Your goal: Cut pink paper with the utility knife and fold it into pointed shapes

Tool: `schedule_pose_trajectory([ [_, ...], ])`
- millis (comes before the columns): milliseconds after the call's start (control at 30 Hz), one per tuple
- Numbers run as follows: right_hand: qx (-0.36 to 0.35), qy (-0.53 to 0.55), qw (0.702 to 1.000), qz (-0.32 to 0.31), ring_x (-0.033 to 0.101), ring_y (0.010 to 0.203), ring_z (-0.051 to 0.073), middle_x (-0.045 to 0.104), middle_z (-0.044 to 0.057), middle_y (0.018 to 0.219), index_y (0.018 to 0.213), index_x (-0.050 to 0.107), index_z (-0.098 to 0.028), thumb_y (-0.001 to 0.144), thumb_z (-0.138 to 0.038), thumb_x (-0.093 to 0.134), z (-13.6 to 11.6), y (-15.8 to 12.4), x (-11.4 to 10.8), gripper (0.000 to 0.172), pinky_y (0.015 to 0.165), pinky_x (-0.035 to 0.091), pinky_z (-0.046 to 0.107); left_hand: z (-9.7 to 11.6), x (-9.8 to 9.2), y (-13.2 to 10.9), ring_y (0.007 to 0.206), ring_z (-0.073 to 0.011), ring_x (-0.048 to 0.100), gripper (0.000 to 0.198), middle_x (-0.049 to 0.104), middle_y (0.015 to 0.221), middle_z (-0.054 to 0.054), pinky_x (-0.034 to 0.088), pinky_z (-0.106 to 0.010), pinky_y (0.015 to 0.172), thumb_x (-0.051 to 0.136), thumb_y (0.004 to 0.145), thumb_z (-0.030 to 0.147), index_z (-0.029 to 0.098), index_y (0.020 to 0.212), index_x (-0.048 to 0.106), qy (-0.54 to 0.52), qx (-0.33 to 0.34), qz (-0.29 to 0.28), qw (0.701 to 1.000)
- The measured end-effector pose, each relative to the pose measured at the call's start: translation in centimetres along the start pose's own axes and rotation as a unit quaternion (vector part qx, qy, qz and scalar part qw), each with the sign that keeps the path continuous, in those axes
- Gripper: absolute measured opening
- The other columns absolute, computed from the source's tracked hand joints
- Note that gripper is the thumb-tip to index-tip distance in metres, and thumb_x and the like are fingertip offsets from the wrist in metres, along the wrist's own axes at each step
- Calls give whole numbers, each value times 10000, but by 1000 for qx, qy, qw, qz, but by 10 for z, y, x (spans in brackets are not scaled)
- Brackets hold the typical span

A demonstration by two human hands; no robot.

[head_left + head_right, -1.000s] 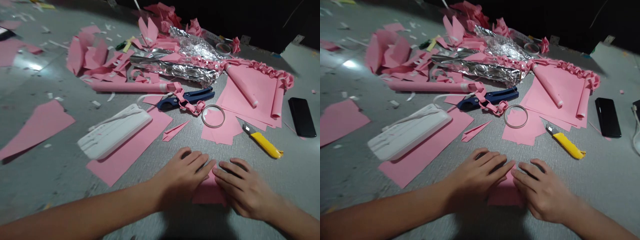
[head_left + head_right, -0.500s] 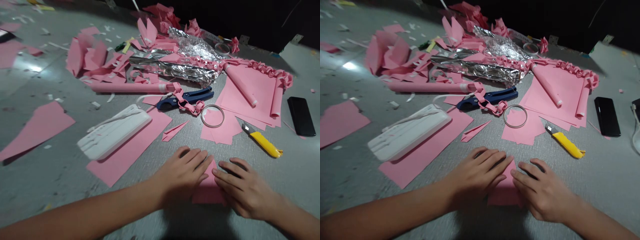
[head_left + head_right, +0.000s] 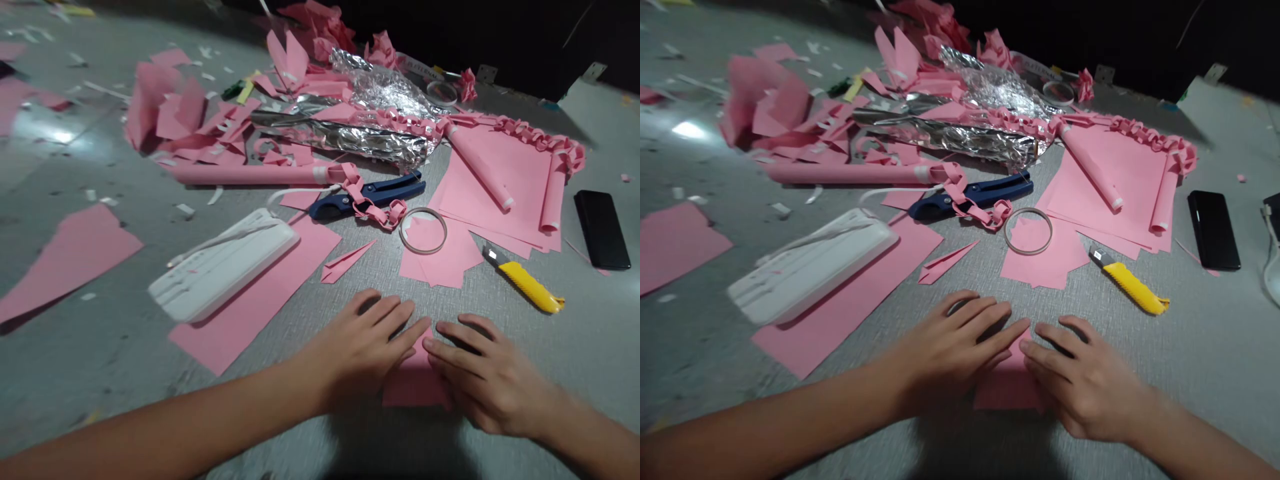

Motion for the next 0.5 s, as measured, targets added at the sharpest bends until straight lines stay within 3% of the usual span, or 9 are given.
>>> schedule_pose_trajectory([
  [267,1,3,1000,11,625,1388,311,753,101,1477,1400,681,-97,993,-82,547,0,2,-2,429,1194,429,527,-2,-1,2,1079,-258,651,306,763,1179,-71,419,-442,1000,686,1094,334,170,1353,672,-4,-5,-1,1000],
  [500,-2,11,1000,20,648,1370,311,758,102,1472,1375,685,-101,1005,-91,546,1,3,-3,395,1173,459,534,-3,-3,4,1026,-254,640,259,746,1145,-58,424,-436,979,701,1086,317,201,1317,684,-13,4,0,1000],
])
Point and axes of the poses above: each hand's wrist, its own y-axis towards the middle knuckle, its own x-axis out of the palm, z = x × y, the point moved 8 cm from there along y, towards the middle knuckle
